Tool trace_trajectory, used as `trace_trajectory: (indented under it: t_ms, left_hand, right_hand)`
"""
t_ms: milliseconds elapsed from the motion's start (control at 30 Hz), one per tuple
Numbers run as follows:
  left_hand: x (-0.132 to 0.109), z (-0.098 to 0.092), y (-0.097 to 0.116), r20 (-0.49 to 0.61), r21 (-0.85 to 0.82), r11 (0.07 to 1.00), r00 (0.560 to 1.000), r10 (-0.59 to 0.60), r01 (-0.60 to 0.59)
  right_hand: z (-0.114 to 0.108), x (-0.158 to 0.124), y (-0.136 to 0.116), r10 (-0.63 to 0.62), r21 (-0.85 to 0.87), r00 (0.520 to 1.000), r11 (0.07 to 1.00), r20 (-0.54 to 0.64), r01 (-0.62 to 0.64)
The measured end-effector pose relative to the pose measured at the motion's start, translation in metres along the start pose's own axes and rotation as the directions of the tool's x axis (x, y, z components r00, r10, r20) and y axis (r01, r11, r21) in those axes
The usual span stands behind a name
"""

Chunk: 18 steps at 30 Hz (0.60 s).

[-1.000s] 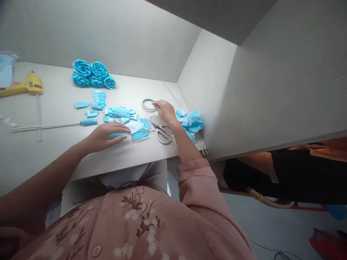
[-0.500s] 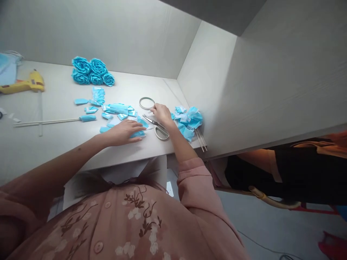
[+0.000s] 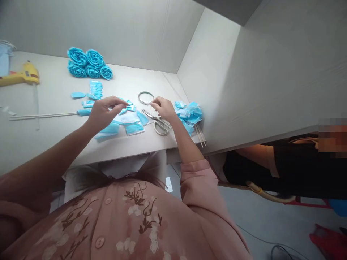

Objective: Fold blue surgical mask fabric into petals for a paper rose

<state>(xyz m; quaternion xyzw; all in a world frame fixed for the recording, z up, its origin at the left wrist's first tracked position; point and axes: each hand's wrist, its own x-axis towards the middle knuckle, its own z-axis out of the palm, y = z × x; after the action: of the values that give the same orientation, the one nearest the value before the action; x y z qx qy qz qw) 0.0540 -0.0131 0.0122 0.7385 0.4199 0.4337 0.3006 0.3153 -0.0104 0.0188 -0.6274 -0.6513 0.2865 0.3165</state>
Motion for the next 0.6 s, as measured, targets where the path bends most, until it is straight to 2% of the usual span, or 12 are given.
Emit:
trace_trajectory:
  t_ms: [133,233,367,600]
  left_hand:
    - [-0.011,-0.019,0.006,-0.019,-0.03,0.993,0.993,-0.115,0.114]
    - [-0.019,-0.028,0.004,-0.034,-0.049,0.985,0.985,-0.168,0.166]
    - [-0.026,-0.033,-0.004,-0.062,-0.076,0.983,0.983,-0.173,0.169]
    - [-0.031,-0.038,-0.011,-0.083,-0.13,0.976,0.979,-0.185,0.173]
  right_hand:
    - [0.005,0.01,0.015,0.056,-0.115,0.998,0.992,0.008,-0.054]
    - [0.011,0.016,0.016,0.079,-0.168,0.995,0.983,0.056,-0.069]
    - [0.014,0.024,0.009,0.124,-0.292,0.983,0.953,0.132,-0.081]
    - [0.015,0.038,0.004,0.178,-0.444,0.966,0.893,0.189,-0.078]
